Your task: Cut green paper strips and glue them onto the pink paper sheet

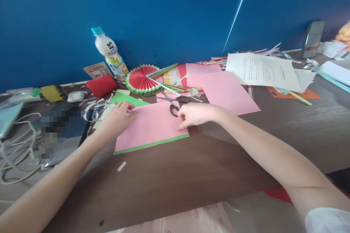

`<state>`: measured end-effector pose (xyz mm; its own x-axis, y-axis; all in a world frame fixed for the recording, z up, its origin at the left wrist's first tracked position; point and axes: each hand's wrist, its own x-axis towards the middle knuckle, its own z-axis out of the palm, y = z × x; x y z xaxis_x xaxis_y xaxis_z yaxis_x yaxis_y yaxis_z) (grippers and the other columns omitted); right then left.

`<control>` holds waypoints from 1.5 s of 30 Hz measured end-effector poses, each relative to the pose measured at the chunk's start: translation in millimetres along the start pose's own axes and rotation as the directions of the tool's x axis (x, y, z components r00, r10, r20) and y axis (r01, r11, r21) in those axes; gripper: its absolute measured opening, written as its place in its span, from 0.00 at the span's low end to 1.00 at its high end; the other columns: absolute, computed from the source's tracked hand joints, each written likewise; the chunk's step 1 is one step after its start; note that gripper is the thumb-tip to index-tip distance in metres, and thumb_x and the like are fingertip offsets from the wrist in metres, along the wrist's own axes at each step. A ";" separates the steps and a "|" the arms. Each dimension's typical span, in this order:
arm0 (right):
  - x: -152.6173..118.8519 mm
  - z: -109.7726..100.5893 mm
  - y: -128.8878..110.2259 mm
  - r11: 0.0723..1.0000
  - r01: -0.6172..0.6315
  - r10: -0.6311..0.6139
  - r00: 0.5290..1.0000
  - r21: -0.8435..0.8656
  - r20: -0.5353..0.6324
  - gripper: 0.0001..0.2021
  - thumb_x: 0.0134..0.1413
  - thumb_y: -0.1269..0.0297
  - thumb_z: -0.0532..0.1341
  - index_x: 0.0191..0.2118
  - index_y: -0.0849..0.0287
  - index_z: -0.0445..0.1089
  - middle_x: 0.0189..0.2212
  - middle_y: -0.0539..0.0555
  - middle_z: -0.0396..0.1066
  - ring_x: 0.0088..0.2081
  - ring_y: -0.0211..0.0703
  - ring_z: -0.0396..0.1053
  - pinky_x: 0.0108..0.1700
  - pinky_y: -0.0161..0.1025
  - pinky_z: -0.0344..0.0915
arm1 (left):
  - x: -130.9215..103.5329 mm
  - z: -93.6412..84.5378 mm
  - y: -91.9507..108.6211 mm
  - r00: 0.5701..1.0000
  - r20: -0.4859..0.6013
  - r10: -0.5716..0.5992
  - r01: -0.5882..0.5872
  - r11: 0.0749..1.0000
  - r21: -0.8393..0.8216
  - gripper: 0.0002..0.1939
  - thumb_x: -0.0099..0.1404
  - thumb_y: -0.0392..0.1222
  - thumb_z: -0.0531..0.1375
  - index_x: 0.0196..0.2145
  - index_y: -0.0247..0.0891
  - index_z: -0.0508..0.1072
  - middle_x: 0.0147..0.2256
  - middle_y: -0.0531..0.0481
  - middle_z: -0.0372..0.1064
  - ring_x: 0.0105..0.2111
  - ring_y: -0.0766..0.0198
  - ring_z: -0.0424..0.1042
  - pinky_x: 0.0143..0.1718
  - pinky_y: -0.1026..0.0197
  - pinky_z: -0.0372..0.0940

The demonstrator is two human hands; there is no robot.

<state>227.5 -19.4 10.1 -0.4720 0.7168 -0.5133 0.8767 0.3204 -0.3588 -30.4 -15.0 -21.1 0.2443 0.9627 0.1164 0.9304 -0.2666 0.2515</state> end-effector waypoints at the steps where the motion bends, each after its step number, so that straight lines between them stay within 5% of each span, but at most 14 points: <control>1: 0.2 0.6 -0.2 1.000 0.013 -0.013 0.999 0.013 -0.031 0.17 0.44 0.47 0.58 0.25 0.58 0.65 0.24 0.50 0.64 0.25 0.36 0.59 0.25 0.35 0.50 | 2.0 -0.1 -4.7 1.000 -0.004 -0.009 0.009 0.998 0.063 0.10 0.59 0.43 0.54 0.36 0.35 0.66 0.38 0.42 0.65 0.43 0.50 0.65 0.45 0.49 0.59; 5: 3.5 4.5 0.1 0.995 0.080 -0.071 0.988 0.058 -0.136 0.17 0.47 0.47 0.56 0.27 0.58 0.67 0.26 0.50 0.66 0.25 0.36 0.60 0.26 0.35 0.50 | 6.0 -0.7 -11.5 0.992 0.088 -0.091 0.083 0.993 0.087 0.05 0.58 0.40 0.54 0.31 0.36 0.65 0.35 0.43 0.66 0.39 0.54 0.67 0.41 0.56 0.61; 12: 8.7 14.5 -11.6 0.950 0.258 -0.184 0.917 0.176 -0.354 0.10 0.52 0.58 0.55 0.29 0.58 0.67 0.22 0.48 0.65 0.24 0.34 0.59 0.26 0.34 0.52 | 5.9 -4.8 -2.3 0.967 0.236 -0.095 0.142 0.972 -0.189 0.04 0.57 0.39 0.53 0.29 0.37 0.65 0.27 0.51 0.67 0.27 0.63 0.66 0.28 0.63 0.58; 20: 16.3 40.9 -35.0 0.817 0.551 -0.262 0.619 0.171 -0.740 0.09 0.51 0.73 0.54 0.35 0.60 0.72 0.27 0.50 0.72 0.26 0.33 0.64 0.30 0.32 0.59 | -12.0 -15.8 37.1 0.972 0.225 0.072 0.069 0.826 -0.560 0.10 0.58 0.43 0.52 0.30 0.36 0.70 0.25 0.53 0.67 0.26 0.66 0.64 0.28 0.63 0.58; 24: 18.5 46.7 -36.4 0.801 0.579 -0.237 0.539 0.151 -0.808 0.09 0.51 0.74 0.55 0.33 0.61 0.73 0.26 0.50 0.73 0.25 0.33 0.65 0.29 0.31 0.60 | -17.4 -14.6 46.5 0.981 0.170 0.088 0.033 0.795 -0.606 0.07 0.57 0.38 0.53 0.27 0.36 0.70 0.27 0.53 0.69 0.28 0.67 0.65 0.31 0.64 0.59; 45: 20.4 52.4 -35.5 0.901 0.433 -0.241 0.511 0.005 -0.825 0.07 0.52 0.69 0.59 0.32 0.60 0.74 0.24 0.50 0.73 0.23 0.33 0.63 0.27 0.31 0.57 | -23.4 -2.7 56.8 0.999 0.034 -0.031 0.046 0.783 -0.621 0.05 0.55 0.34 0.57 0.29 0.36 0.73 0.30 0.51 0.70 0.31 0.66 0.66 0.33 0.64 0.62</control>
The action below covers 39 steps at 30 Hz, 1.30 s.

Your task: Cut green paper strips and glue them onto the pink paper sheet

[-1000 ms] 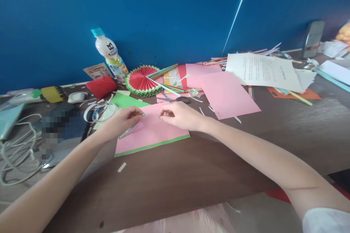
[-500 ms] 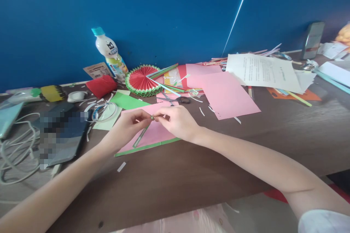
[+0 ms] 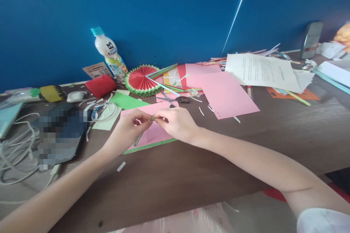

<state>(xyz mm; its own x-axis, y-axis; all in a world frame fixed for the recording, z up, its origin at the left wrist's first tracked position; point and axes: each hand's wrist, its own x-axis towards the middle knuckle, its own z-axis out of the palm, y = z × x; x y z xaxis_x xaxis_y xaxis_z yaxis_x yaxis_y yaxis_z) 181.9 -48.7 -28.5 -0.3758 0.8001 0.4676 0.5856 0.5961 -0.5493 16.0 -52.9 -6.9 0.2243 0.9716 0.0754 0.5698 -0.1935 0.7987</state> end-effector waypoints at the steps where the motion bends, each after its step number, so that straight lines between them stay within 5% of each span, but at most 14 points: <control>1: -0.2 0.3 0.5 1.000 0.012 -0.012 1.000 -0.009 0.004 0.07 0.52 0.68 0.58 0.32 0.60 0.74 0.24 0.50 0.73 0.23 0.33 0.63 0.27 0.32 0.57 | -0.5 0.4 0.0 1.000 -0.005 0.010 -0.010 1.000 0.003 0.05 0.55 0.34 0.57 0.29 0.36 0.73 0.30 0.51 0.69 0.31 0.66 0.66 0.33 0.64 0.62; 12: -3.0 0.7 1.5 0.996 0.060 -0.056 0.997 -0.060 0.058 0.08 0.52 0.70 0.54 0.30 0.61 0.71 0.25 0.52 0.72 0.25 0.35 0.65 0.30 0.33 0.58 | -5.5 2.9 -0.1 0.997 0.000 0.078 -0.078 0.995 0.059 0.07 0.58 0.38 0.55 0.29 0.37 0.74 0.29 0.50 0.66 0.31 0.65 0.65 0.35 0.61 0.63; 28: 4.0 -7.0 -0.9 0.965 -0.104 0.084 0.992 0.242 0.093 0.06 0.48 0.72 0.56 0.27 0.61 0.70 0.22 0.50 0.72 0.23 0.34 0.66 0.28 0.32 0.61 | -0.3 2.5 -6.6 0.999 0.020 0.033 -0.033 0.999 0.017 0.07 0.57 0.39 0.56 0.30 0.37 0.73 0.32 0.49 0.68 0.33 0.65 0.67 0.36 0.62 0.62; 34: 16.4 -20.6 16.7 0.920 -0.258 0.272 0.962 0.296 -0.008 0.05 0.48 0.67 0.56 0.27 0.61 0.67 0.20 0.50 0.69 0.21 0.36 0.66 0.27 0.35 0.62 | 2.0 -0.4 -4.9 0.999 0.036 -0.026 0.027 0.999 -0.027 0.07 0.57 0.39 0.55 0.30 0.37 0.73 0.36 0.47 0.70 0.35 0.63 0.68 0.39 0.60 0.63; 39: 27.8 -35.2 50.4 0.915 -0.376 0.400 0.894 0.147 -0.200 0.08 0.49 0.65 0.55 0.22 0.59 0.63 0.19 0.50 0.67 0.20 0.36 0.64 0.28 0.37 0.60 | 3.5 -2.1 -5.4 0.995 0.076 -0.068 0.078 0.989 -0.124 0.05 0.55 0.37 0.56 0.30 0.37 0.71 0.33 0.49 0.73 0.33 0.63 0.70 0.40 0.59 0.63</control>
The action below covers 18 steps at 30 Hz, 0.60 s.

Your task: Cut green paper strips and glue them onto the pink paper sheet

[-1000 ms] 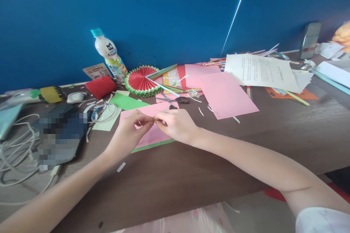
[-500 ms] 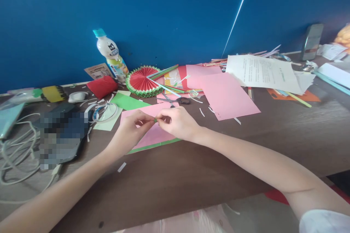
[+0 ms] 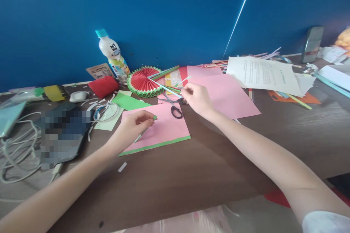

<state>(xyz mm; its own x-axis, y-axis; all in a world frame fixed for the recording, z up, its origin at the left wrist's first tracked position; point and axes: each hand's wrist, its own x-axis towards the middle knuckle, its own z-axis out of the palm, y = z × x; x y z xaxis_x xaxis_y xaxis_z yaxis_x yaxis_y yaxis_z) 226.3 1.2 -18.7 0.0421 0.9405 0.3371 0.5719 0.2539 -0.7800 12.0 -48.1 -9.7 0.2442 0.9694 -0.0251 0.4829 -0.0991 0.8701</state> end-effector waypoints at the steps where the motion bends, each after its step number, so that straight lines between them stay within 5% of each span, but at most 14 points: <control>1: 3.8 -2.0 5.3 0.998 -0.009 0.007 0.999 -0.057 -0.032 0.10 0.49 0.65 0.55 0.20 0.59 0.62 0.18 0.50 0.66 0.21 0.37 0.64 0.29 0.38 0.60 | 0.3 -0.5 -0.6 1.000 0.010 -0.001 0.001 1.000 -0.013 0.05 0.55 0.37 0.56 0.31 0.37 0.71 0.31 0.50 0.72 0.33 0.64 0.70 0.39 0.59 0.63; 5: 12.4 -5.8 22.2 0.981 0.040 -0.058 0.994 -0.192 -0.091 0.02 0.43 0.70 0.58 0.24 0.58 0.66 0.25 0.53 0.71 0.26 0.40 0.65 0.31 0.39 0.62 | 1.3 -3.1 -2.3 0.999 0.042 0.003 -0.002 0.999 -0.034 0.09 0.55 0.38 0.56 0.35 0.37 0.71 0.27 0.51 0.70 0.29 0.65 0.70 0.33 0.61 0.64; 8: 13.4 -5.0 26.5 0.982 0.086 -0.103 0.990 -0.169 -0.094 0.07 0.45 0.71 0.56 0.31 0.59 0.70 0.34 0.56 0.73 0.30 0.42 0.68 0.35 0.41 0.64 | 1.4 -5.0 -1.0 0.998 0.057 -0.003 0.005 0.999 -0.046 0.09 0.56 0.38 0.55 0.36 0.37 0.70 0.27 0.52 0.68 0.27 0.66 0.70 0.32 0.62 0.64; 11: 9.6 -2.6 19.5 0.995 0.072 -0.077 0.995 -0.073 -0.068 0.10 0.52 0.67 0.53 0.34 0.60 0.71 0.31 0.55 0.73 0.33 0.44 0.69 0.38 0.42 0.63 | 1.1 -6.0 1.0 0.998 0.069 0.000 0.005 0.998 -0.062 0.09 0.57 0.38 0.55 0.37 0.37 0.70 0.27 0.53 0.68 0.26 0.67 0.70 0.32 0.62 0.64; 14: -0.7 1.1 1.7 0.992 0.112 -0.117 0.988 0.054 0.103 0.11 0.54 0.61 0.54 0.36 0.60 0.71 0.34 0.54 0.73 0.36 0.43 0.69 0.39 0.40 0.62 | 0.6 -5.4 1.3 0.996 0.094 0.008 0.005 0.991 -0.135 0.10 0.56 0.37 0.56 0.38 0.37 0.67 0.27 0.53 0.68 0.26 0.67 0.69 0.33 0.61 0.65; 18: -19.3 8.8 -24.0 0.971 0.108 -0.209 0.822 0.215 0.530 0.13 0.53 0.58 0.56 0.40 0.58 0.70 0.38 0.53 0.73 0.36 0.40 0.68 0.34 0.37 0.61 | -0.5 -2.9 1.0 0.992 0.127 0.019 0.009 0.976 -0.219 0.12 0.55 0.37 0.58 0.38 0.38 0.62 0.25 0.54 0.67 0.27 0.67 0.69 0.32 0.61 0.66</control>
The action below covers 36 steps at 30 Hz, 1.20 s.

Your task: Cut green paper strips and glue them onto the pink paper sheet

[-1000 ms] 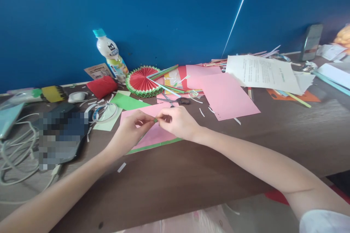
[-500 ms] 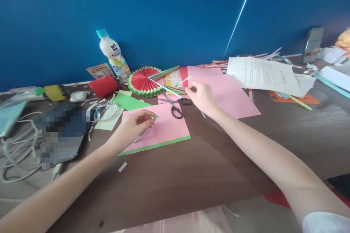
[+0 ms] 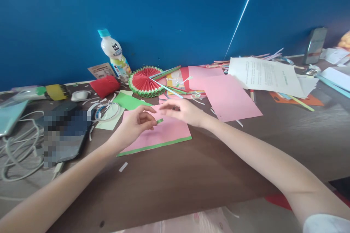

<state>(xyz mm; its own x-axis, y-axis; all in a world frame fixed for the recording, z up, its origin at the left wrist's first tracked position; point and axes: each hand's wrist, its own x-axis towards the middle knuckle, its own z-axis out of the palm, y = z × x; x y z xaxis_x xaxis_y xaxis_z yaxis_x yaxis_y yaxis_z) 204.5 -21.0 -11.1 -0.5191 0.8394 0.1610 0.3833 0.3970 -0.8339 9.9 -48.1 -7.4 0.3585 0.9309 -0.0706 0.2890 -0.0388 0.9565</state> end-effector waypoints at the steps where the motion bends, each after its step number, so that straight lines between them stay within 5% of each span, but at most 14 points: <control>1: -1.2 4.3 -4.1 1.000 0.019 -0.019 0.999 0.001 0.038 0.11 0.51 0.61 0.58 0.39 0.59 0.71 0.36 0.53 0.73 0.35 0.39 0.68 0.33 0.36 0.61 | -0.2 0.6 0.1 1.000 0.007 0.002 -0.002 1.000 -0.007 0.12 0.55 0.37 0.58 0.37 0.38 0.62 0.25 0.55 0.67 0.27 0.67 0.69 0.32 0.61 0.66; 8: -2.8 6.8 -1.6 0.999 -0.002 0.000 0.999 0.054 0.043 0.04 0.47 0.68 0.59 0.31 0.60 0.70 0.29 0.51 0.72 0.31 0.36 0.67 0.35 0.36 0.62 | 4.2 -12.8 3.0 0.997 0.074 -0.023 0.014 0.992 0.129 0.09 0.54 0.35 0.57 0.35 0.37 0.66 0.26 0.53 0.71 0.28 0.66 0.71 0.33 0.62 0.65; 13: 0.4 -5.7 12.9 0.981 -0.101 0.092 0.994 0.166 0.059 0.06 0.47 0.65 0.60 0.32 0.61 0.68 0.28 0.52 0.72 0.31 0.37 0.67 0.35 0.38 0.62 | 12.2 -41.7 0.2 0.965 0.231 -0.124 0.032 0.929 0.368 0.09 0.56 0.43 0.56 0.30 0.38 0.73 0.28 0.51 0.74 0.28 0.65 0.71 0.32 0.63 0.64; 18: 3.6 -10.7 17.5 0.936 -0.111 0.103 0.994 0.333 0.040 0.11 0.53 0.60 0.56 0.34 0.62 0.70 0.32 0.56 0.73 0.33 0.38 0.68 0.34 0.37 0.61 | 14.4 -49.6 -0.3 0.964 0.226 -0.140 0.045 0.924 0.381 0.11 0.56 0.46 0.55 0.30 0.38 0.74 0.28 0.51 0.74 0.28 0.64 0.71 0.32 0.64 0.64; 25: -2.7 3.0 -8.6 0.993 0.001 0.006 0.998 -0.114 0.059 0.08 0.48 0.68 0.58 0.36 0.60 0.73 0.35 0.53 0.73 0.35 0.39 0.66 0.33 0.36 0.58 | 7.1 -35.0 13.3 0.962 0.223 -0.159 0.038 0.883 0.467 0.10 0.58 0.42 0.52 0.30 0.38 0.73 0.28 0.53 0.73 0.30 0.65 0.70 0.35 0.63 0.63; 29: -4.5 10.3 -17.1 0.989 -0.050 0.059 0.997 -0.139 0.057 0.07 0.50 0.69 0.57 0.28 0.61 0.73 0.27 0.52 0.73 0.30 0.37 0.66 0.32 0.35 0.58 | 4.3 -25.9 6.7 0.995 0.091 0.035 -0.075 0.867 0.493 0.09 0.57 0.39 0.53 0.35 0.39 0.70 0.35 0.52 0.71 0.35 0.64 0.69 0.40 0.60 0.62; 32: -4.7 12.0 -17.1 0.993 -0.081 0.085 0.995 -0.086 0.046 0.06 0.49 0.70 0.57 0.28 0.61 0.72 0.28 0.51 0.74 0.32 0.38 0.68 0.34 0.35 0.60 | 1.0 -17.2 4.6 0.943 -0.066 0.325 -0.216 0.753 0.622 0.08 0.57 0.37 0.55 0.36 0.39 0.68 0.40 0.50 0.67 0.42 0.62 0.64 0.44 0.57 0.60; 36: -6.7 13.6 -17.1 0.997 -0.077 0.078 0.995 -0.024 0.064 0.07 0.51 0.70 0.56 0.30 0.61 0.72 0.29 0.52 0.74 0.33 0.39 0.70 0.37 0.36 0.62 | -3.5 -8.1 7.1 0.925 0.052 0.376 -0.302 0.647 0.700 0.05 0.59 0.36 0.55 0.30 0.38 0.71 0.35 0.50 0.65 0.39 0.62 0.61 0.43 0.57 0.58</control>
<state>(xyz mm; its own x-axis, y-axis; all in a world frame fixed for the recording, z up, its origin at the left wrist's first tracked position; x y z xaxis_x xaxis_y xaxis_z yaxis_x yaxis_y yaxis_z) 191.0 -38.4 -5.1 -0.5357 0.8422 0.0611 0.4400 0.3401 -0.8311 3.5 -48.7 1.9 0.4865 0.8278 0.2792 0.7004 -0.5606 0.4418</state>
